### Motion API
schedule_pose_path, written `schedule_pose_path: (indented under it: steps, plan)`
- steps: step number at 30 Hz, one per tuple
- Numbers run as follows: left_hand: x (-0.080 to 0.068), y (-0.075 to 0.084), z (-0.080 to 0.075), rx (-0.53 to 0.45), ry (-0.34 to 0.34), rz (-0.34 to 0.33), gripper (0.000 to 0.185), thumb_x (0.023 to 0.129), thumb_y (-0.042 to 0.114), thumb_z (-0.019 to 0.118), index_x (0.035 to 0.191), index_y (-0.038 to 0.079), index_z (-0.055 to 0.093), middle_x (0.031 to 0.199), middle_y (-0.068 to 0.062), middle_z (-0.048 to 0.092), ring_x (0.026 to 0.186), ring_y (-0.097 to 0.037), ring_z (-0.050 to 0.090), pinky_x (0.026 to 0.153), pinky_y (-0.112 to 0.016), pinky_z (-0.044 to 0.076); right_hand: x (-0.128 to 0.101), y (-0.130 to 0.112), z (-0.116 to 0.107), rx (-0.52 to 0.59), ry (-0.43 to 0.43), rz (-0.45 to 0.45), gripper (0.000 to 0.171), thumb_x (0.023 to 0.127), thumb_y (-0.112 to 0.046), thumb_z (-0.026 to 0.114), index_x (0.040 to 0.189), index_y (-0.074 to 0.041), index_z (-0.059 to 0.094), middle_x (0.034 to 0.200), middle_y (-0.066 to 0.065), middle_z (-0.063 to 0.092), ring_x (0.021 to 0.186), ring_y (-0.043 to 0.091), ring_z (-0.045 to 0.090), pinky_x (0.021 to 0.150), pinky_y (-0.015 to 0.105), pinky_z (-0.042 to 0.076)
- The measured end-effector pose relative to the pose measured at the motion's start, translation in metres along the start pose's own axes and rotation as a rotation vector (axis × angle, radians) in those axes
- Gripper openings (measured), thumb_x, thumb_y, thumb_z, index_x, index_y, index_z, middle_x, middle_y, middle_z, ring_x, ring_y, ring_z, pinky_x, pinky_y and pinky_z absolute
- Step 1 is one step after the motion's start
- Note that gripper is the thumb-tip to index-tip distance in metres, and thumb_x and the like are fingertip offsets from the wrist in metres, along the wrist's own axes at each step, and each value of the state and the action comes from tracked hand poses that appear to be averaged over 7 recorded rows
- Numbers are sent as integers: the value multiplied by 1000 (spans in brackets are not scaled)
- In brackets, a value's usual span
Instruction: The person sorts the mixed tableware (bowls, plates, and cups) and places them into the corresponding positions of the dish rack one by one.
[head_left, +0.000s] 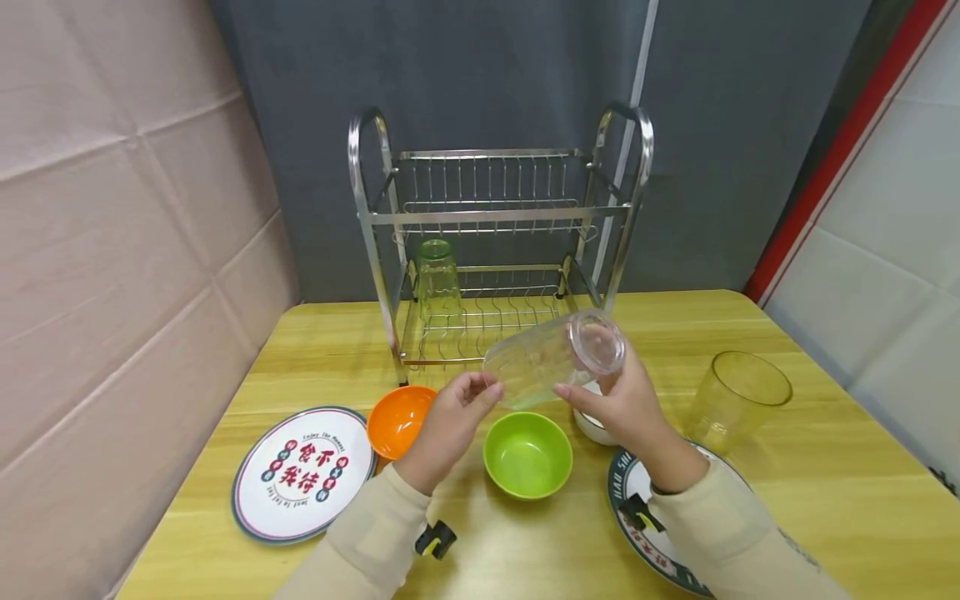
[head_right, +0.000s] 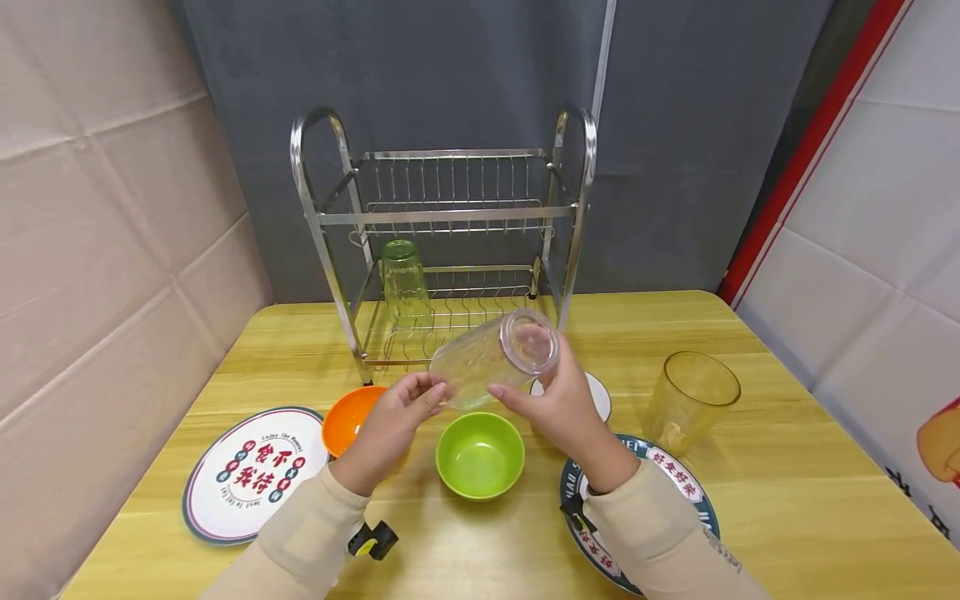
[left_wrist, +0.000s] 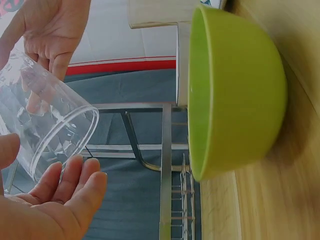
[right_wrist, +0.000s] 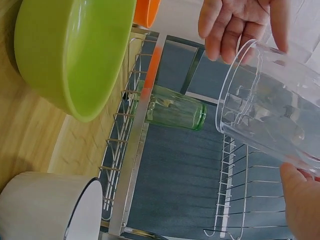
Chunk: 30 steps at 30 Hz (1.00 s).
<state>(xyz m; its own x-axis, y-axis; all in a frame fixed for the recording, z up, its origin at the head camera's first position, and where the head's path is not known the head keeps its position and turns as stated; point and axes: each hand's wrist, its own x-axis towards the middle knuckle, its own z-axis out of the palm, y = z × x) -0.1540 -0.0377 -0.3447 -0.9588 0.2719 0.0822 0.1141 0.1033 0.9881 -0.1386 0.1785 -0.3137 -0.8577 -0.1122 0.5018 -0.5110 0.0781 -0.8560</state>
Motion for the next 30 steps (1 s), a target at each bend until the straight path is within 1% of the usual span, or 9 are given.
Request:
schedule_pose_path:
  steps: [4, 7, 9, 16, 19, 22, 24, 28, 30]
  plan:
    - [-1, -1, -3, 95, 6, 38, 36, 96, 22, 61, 122, -1, 55, 119, -13, 59, 113, -27, 55, 101, -43, 45, 3, -1, 0, -9, 8, -1, 76, 73, 16, 69, 139, 8, 30, 131, 9, 49, 117, 10, 52, 99, 16, 43]
    - [-3, -1, -6, 149, -4, 67, 35, 95, 18, 62, 123, -1, 54, 122, -13, 59, 117, -29, 54, 102, -46, 44, 6, -5, 0, -38, 22, 32, 75, 75, 15, 69, 139, 8, 30, 132, 17, 45, 116, 8, 51, 99, 15, 43]
    - [-5, -2, -7, 185, -12, 82, 35, 94, 16, 62, 124, -1, 54, 124, -13, 58, 119, -30, 53, 103, -48, 43, 8, -6, 0, -59, 29, 54, 74, 76, 13, 69, 139, 7, 30, 132, 19, 45, 116, 9, 51, 98, 14, 43]
    - [-15, 1, -10, 394, -48, 101, 41, 93, 17, 63, 130, 2, 53, 134, -14, 53, 126, -32, 48, 106, -51, 40, 19, -3, -4, -103, 42, 127, 79, 79, 6, 72, 143, 4, 26, 137, 18, 42, 125, 24, 46, 98, 13, 41]
    - [-20, 4, -11, 484, -58, 127, 43, 93, 17, 64, 131, 2, 52, 135, -14, 51, 127, -32, 47, 107, -51, 39, 23, -2, -7, -113, 51, 166, 82, 81, 2, 73, 145, 2, 23, 140, 18, 39, 131, 28, 41, 105, 18, 38]
    - [-25, 6, -11, 555, -65, 152, 44, 92, 18, 65, 131, 3, 52, 136, -13, 51, 128, -31, 47, 107, -50, 39, 28, -2, -7, -122, 61, 204, 84, 82, -1, 73, 147, 1, 21, 142, 18, 37, 134, 28, 39, 112, 30, 34]
    - [-29, 7, -12, 599, -68, 175, 45, 91, 19, 66, 131, 4, 52, 136, -13, 51, 127, -31, 47, 106, -48, 40, 31, -2, -7, -139, 70, 222, 84, 82, -3, 73, 147, 2, 21, 143, 20, 37, 135, 29, 39, 113, 37, 32]
    - [-34, 6, -13, 710, -69, 246, 47, 90, 20, 67, 132, 4, 51, 134, -14, 50, 125, -31, 48, 105, -46, 42, 37, -1, -5, -175, 82, 227, 84, 82, -5, 74, 146, 2, 21, 142, 21, 38, 135, 31, 40, 112, 39, 33]
    - [-37, 5, -13, 761, -64, 283, 48, 90, 20, 68, 131, 3, 51, 134, -15, 50, 125, -32, 48, 104, -46, 43, 41, 1, -5, -167, 82, 211, 84, 82, -4, 75, 147, 1, 22, 141, 20, 40, 133, 30, 42, 111, 39, 36]
